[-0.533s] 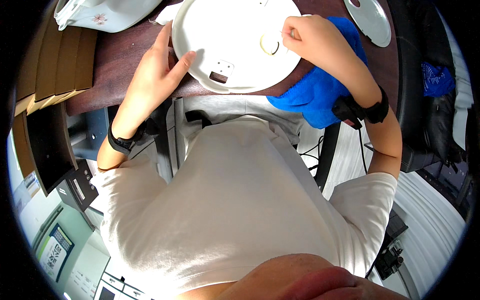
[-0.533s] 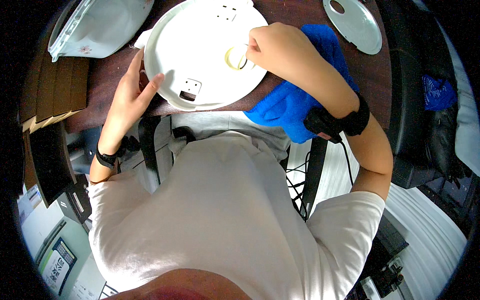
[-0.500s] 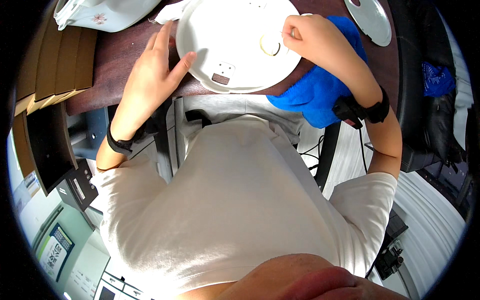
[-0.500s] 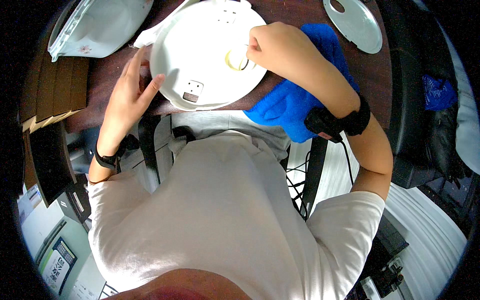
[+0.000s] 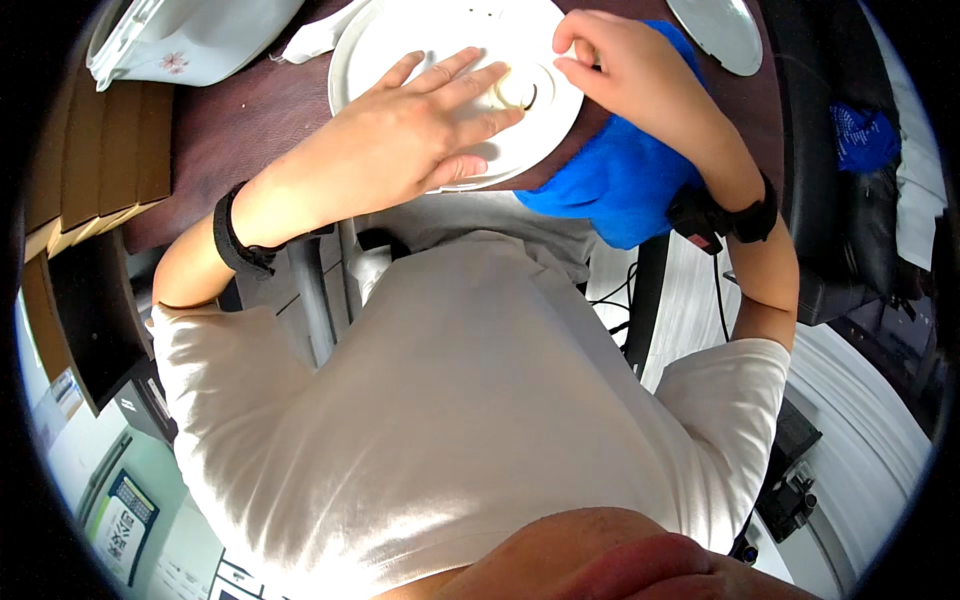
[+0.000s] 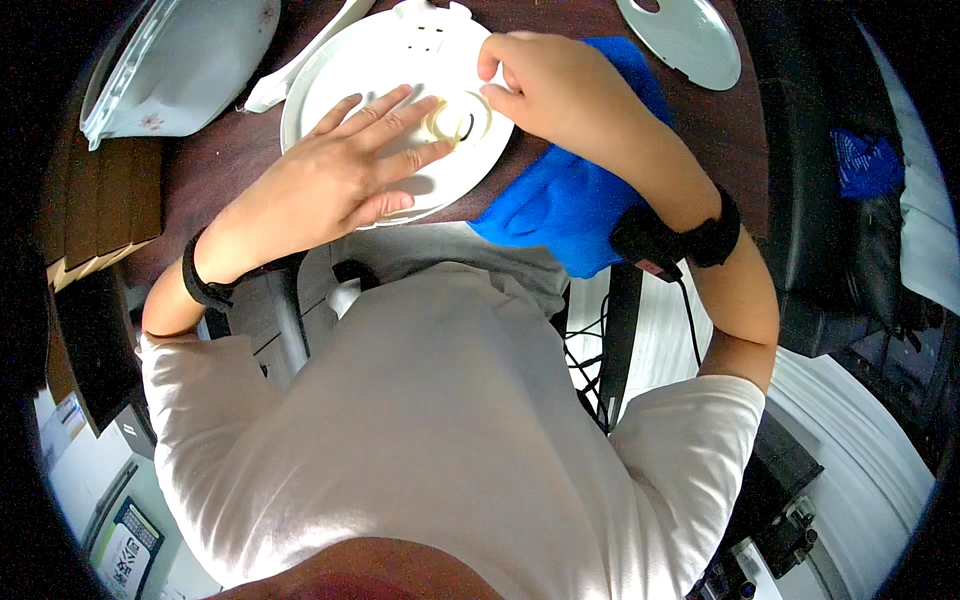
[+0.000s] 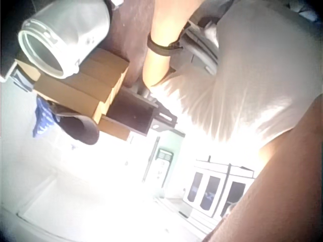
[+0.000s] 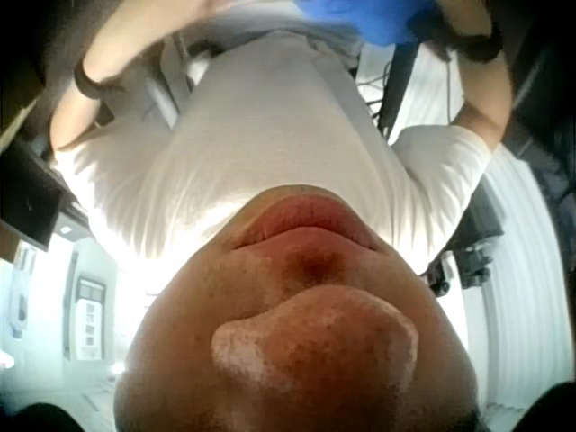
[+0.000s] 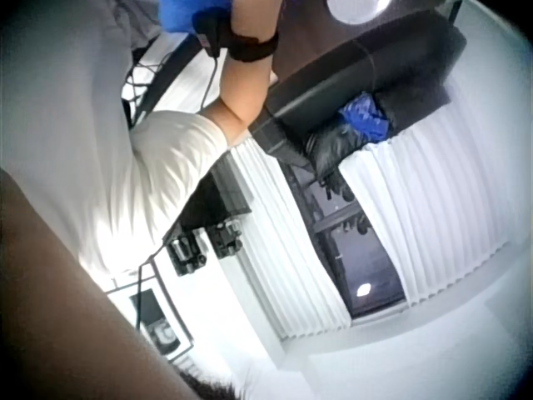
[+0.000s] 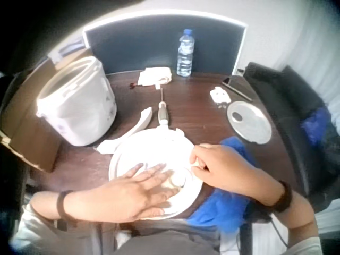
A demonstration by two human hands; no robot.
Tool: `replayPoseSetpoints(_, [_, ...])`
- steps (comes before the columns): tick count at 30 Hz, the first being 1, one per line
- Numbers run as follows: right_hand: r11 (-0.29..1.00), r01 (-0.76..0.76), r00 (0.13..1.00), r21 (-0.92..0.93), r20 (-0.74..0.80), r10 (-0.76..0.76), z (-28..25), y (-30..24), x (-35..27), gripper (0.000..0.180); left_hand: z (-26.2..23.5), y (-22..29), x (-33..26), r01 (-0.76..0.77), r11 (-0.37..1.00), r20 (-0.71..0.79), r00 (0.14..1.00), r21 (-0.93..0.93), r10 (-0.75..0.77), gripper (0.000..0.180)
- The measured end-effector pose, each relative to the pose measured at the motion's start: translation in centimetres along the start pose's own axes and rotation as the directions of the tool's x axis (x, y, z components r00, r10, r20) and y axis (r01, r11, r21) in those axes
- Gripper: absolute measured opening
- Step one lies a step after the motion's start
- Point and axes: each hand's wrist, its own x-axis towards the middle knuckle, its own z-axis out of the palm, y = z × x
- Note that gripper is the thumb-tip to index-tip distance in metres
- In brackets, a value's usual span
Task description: The person assembles a white circular plastic appliance part by inserting a small circular component into a central hole, wiping the surface with a blue cloth, and securing a metal bracket with a screwdriver. The person then reattaches the circular component to complete the assembly.
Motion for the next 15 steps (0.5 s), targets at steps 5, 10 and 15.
replayPoseSetpoints(5, [0.978,-0.064,0.988,-0.198,-0.152,0.034,-0.7,3.1,-0.7,0.024,-0.3,-0.1,0.1,0.01,0.999,0.048,0.999,0.034,-0.011,0.047])
replayPoseSetpoints(10, [0.964,-0.036,0.996,-0.262,-0.085,0.014,0.6,4.9,-1.1,0.043,-0.4,-0.4,0.7,-0.019,0.999,0.022,1.0,-0.042,0.02,0.046])
replayPoseSetpoints(15, [0.963,0.025,0.995,-0.267,-0.089,-0.051,0.1,5.1,-0.6,0.044,-0.4,-0.2,1.0,-0.057,0.998,-0.023,0.998,-0.036,0.056,0.047])
